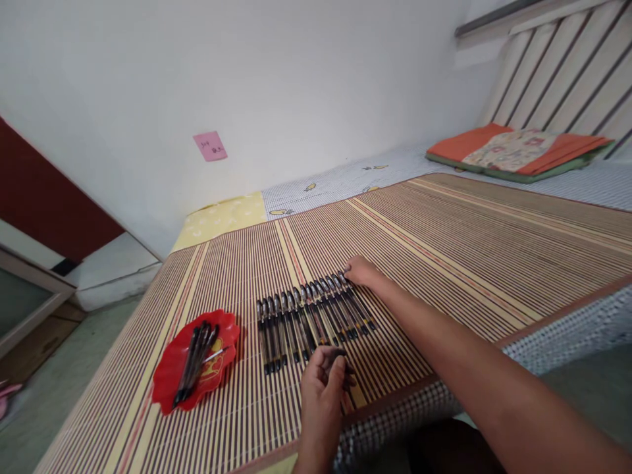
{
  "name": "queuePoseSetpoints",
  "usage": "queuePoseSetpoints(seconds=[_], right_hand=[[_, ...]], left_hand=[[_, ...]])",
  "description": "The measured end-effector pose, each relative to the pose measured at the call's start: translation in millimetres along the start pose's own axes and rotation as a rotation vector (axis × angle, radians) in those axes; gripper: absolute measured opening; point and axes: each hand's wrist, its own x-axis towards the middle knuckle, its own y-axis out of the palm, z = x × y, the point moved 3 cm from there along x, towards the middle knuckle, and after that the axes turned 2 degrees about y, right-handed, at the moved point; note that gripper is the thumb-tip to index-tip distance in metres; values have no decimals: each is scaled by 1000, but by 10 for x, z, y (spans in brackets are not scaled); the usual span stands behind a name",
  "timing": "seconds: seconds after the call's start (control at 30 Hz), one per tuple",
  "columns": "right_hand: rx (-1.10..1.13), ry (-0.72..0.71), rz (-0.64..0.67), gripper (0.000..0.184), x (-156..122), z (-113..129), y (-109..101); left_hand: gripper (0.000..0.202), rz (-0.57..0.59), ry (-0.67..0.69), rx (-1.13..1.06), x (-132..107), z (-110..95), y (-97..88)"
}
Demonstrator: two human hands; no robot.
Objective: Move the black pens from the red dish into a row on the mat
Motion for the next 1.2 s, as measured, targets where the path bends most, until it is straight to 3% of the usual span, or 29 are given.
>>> queuePoseSetpoints(seconds=[0.43,0.6,0.73,0.87,0.93,1.0,1.07,1.2], right_hand=[[87,1,-14,14,23,-30,45],[200,6,-40,12,48,-69,63],[342,17,-112,20,-11,-139,-43],[540,-25,-193,32,-532,-27,-170],[898,-161,-135,28,-991,187,-118],[1079,-303,7,30,-1496,479,47],[1117,-379,46,33,-1941,747,263],[1120,-376,-151,23,-2397,987,585]], left_hand=[[35,31,-22,0,0,-10,-9],[35,33,-20,-17,4,9,-15],[34,31,-11,11,10,9,-12],[38,3,34,47,20,-11,-20],[39,-68,70,57,18,-32,-57],[37,-169,127,100,5,-65,-121],[36,-237,188,161,-16,-97,-187],[41,-232,308,248,-47,-116,-267]])
